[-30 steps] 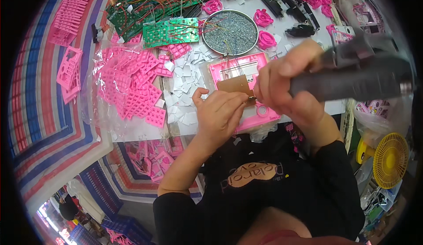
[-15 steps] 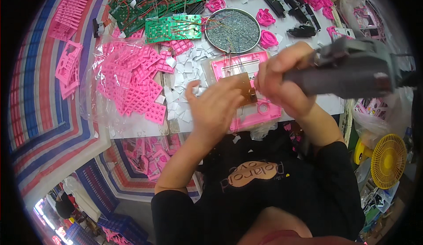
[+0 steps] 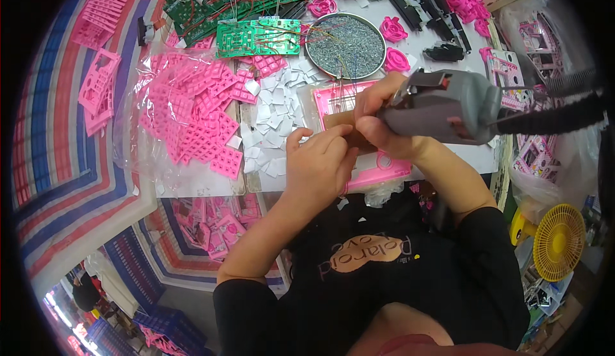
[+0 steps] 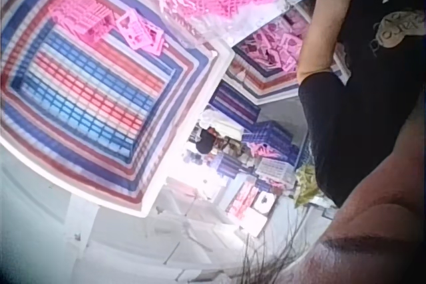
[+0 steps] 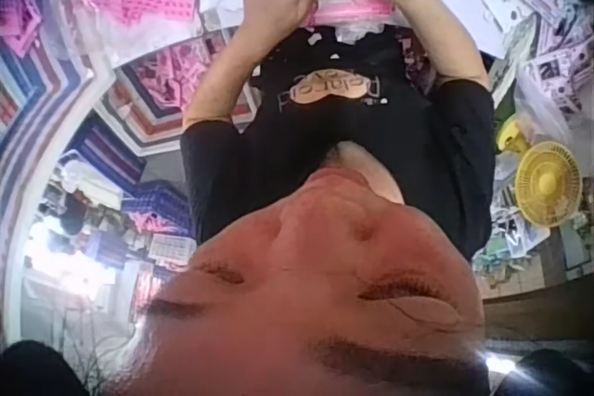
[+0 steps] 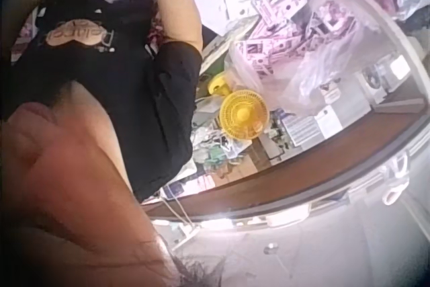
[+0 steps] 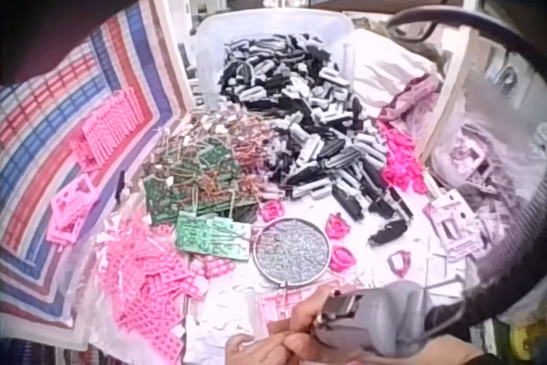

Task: Assembling internal electronic and mechanical components into a pink toy housing using a hot glue gun.

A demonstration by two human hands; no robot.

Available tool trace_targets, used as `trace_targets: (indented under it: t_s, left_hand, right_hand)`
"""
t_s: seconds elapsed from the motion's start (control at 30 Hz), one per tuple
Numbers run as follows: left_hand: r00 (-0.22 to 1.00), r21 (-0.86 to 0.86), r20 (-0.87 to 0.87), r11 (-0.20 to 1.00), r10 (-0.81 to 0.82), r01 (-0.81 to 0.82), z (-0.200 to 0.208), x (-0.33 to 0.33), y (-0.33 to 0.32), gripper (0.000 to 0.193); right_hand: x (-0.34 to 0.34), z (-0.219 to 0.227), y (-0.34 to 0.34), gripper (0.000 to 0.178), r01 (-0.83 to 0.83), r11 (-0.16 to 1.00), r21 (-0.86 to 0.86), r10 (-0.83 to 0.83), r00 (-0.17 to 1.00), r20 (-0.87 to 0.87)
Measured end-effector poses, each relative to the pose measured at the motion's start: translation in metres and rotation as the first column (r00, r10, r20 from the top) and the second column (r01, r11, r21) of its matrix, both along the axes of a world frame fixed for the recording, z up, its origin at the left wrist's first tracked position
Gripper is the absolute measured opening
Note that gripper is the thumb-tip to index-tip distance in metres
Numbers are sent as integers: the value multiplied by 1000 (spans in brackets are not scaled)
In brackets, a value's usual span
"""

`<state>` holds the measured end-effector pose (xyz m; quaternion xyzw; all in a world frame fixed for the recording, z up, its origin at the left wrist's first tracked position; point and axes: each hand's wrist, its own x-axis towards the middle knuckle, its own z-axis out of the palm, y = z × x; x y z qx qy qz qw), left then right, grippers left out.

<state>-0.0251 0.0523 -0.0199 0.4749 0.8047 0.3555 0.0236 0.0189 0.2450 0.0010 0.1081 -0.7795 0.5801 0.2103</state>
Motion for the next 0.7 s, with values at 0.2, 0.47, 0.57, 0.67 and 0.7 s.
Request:
trace_targets:
  t_s: [0.2,0.47,0.57,0.67,0.7]
  left_hand:
    - [999,65,49,998,-17,14,6,-4,1,7]
    - [989,138,140,990,-39,20,12,-6,12,8]
    - [999,164,22,986,-27,23,9,-5,16,13]
    - [978,135,63,972,-201,191,24,-27,32,19]
    - [952,115,114,955,-286,273,29,-44,38,21]
  right_hand:
    - [-5,40,1,38,-151,864,-481,162,987,-18]
    - [8,44,-8,38,-234,799,-554,192,972,-135]
    - [15,38,-4,39,-227,757,-613,173,974,-147]
    - [15,35,10,35,-281,736,-616,171,958,-232]
    - [12,36,15,34,-300,734,-610,169,950,-264]
